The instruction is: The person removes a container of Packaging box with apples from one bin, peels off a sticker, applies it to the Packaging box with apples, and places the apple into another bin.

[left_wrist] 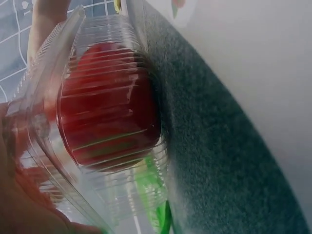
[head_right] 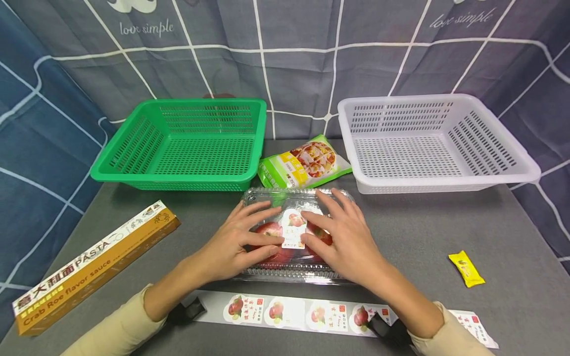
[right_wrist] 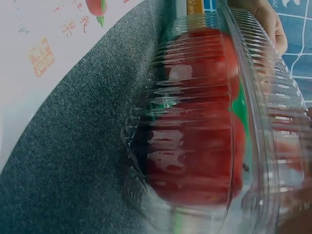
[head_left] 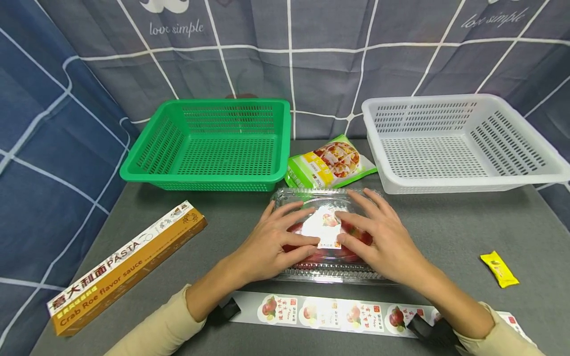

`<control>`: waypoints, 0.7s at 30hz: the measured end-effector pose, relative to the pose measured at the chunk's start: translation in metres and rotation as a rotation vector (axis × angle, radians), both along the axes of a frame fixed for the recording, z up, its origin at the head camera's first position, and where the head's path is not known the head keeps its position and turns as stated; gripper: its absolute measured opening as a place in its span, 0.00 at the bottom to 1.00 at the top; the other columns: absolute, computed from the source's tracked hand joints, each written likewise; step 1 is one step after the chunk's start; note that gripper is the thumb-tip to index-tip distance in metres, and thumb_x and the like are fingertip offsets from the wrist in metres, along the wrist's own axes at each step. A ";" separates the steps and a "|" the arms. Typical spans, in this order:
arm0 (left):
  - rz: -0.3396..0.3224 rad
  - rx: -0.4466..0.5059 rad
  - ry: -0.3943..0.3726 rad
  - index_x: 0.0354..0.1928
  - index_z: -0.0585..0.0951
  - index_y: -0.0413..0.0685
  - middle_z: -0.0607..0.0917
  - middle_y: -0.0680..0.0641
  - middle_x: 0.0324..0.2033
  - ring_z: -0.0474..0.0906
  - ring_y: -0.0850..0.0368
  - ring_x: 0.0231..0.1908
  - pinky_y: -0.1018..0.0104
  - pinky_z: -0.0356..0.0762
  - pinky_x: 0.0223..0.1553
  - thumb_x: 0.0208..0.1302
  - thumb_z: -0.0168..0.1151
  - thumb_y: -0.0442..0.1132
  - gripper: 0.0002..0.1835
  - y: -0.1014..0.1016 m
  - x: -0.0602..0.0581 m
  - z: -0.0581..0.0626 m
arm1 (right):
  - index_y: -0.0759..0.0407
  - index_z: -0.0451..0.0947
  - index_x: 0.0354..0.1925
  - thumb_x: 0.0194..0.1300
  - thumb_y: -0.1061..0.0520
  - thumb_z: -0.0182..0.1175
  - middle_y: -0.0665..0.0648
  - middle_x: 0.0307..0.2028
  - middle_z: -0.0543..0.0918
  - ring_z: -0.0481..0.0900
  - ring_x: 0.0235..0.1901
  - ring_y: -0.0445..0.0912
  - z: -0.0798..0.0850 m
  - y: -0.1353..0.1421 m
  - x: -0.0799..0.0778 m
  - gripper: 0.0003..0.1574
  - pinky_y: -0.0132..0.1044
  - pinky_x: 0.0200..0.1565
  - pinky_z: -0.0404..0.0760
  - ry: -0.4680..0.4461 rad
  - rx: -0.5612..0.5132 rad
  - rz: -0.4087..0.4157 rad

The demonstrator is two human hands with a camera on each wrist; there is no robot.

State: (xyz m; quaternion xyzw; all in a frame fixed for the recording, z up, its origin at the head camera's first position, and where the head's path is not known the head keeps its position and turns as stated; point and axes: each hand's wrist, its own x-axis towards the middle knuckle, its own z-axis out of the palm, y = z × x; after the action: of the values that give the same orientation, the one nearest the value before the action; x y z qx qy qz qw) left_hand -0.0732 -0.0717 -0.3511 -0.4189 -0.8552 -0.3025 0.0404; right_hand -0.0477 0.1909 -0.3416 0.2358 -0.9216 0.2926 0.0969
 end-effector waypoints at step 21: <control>0.090 0.017 -0.073 0.49 0.88 0.60 0.73 0.52 0.66 0.57 0.55 0.71 0.28 0.36 0.65 0.67 0.64 0.50 0.12 0.003 0.002 0.002 | 0.56 0.72 0.49 0.67 0.64 0.62 0.53 0.43 0.70 0.75 0.34 0.46 0.021 0.154 -0.026 0.14 0.35 0.28 0.83 -0.236 -1.565 -0.784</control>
State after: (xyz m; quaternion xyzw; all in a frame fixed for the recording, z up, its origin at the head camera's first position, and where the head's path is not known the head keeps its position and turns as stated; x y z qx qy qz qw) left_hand -0.0709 -0.0687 -0.3488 -0.3683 -0.8715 -0.3229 0.0264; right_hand -0.0737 0.3445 -0.3204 -0.2630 -0.4758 0.8077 0.2282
